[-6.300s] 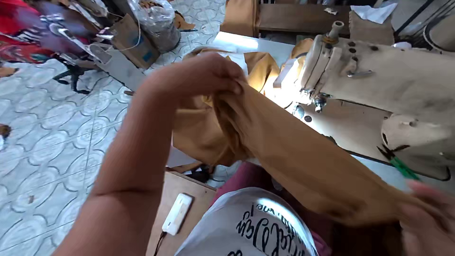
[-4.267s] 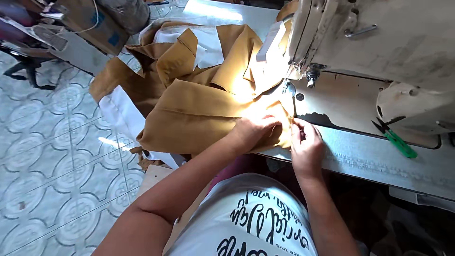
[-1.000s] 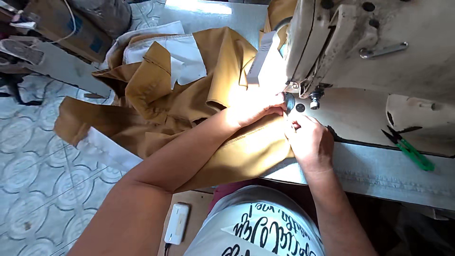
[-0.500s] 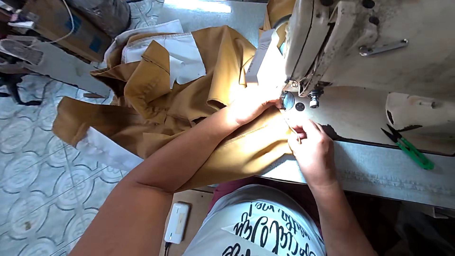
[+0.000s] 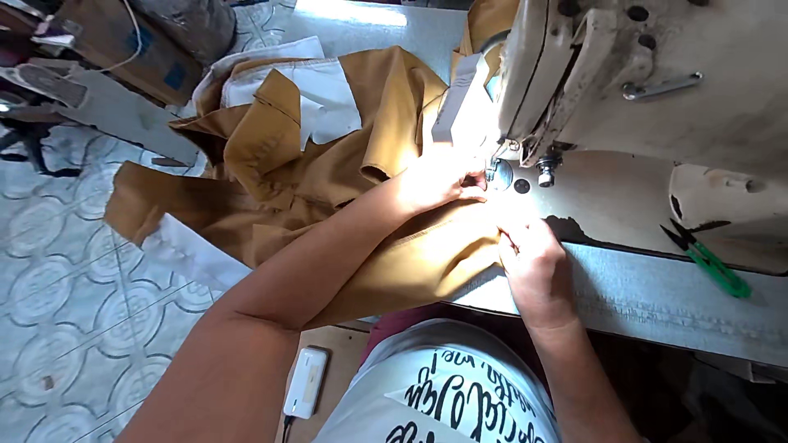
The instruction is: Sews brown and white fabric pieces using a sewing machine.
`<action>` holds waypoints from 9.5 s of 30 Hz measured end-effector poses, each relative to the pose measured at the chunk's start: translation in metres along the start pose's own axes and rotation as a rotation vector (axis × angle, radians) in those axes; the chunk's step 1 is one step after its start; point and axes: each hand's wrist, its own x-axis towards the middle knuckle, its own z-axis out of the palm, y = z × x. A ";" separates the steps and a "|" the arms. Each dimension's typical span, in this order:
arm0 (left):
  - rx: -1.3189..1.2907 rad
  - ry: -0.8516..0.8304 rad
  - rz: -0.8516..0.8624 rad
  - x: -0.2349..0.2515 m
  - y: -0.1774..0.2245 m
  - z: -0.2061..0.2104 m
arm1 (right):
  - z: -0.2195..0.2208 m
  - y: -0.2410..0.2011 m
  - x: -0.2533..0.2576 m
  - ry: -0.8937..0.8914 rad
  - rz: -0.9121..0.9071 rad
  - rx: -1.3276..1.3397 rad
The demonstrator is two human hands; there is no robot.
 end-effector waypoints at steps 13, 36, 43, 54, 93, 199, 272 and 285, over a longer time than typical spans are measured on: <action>0.066 -0.076 -0.229 0.010 0.025 -0.010 | 0.003 -0.002 -0.003 -0.017 -0.026 0.005; -0.161 -0.059 0.039 0.000 0.011 0.000 | 0.006 -0.008 -0.014 -0.036 -0.018 0.001; -0.135 -0.086 -0.289 0.006 0.027 -0.009 | 0.009 -0.009 -0.016 -0.017 -0.081 -0.082; 0.111 -0.009 -0.201 -0.004 0.031 -0.002 | 0.007 -0.011 -0.013 -0.086 -0.125 -0.163; 0.124 0.007 -0.224 0.000 0.019 0.004 | 0.027 -0.012 0.032 -0.088 -0.058 -0.290; 0.307 0.181 -0.335 -0.106 0.081 -0.051 | -0.017 -0.022 -0.012 -0.268 0.592 0.945; 0.404 0.089 -0.058 -0.036 0.029 -0.001 | 0.017 -0.011 0.042 -0.105 -0.046 -0.172; 0.011 0.029 -0.291 -0.038 0.027 -0.011 | 0.022 -0.010 0.032 0.008 0.096 0.041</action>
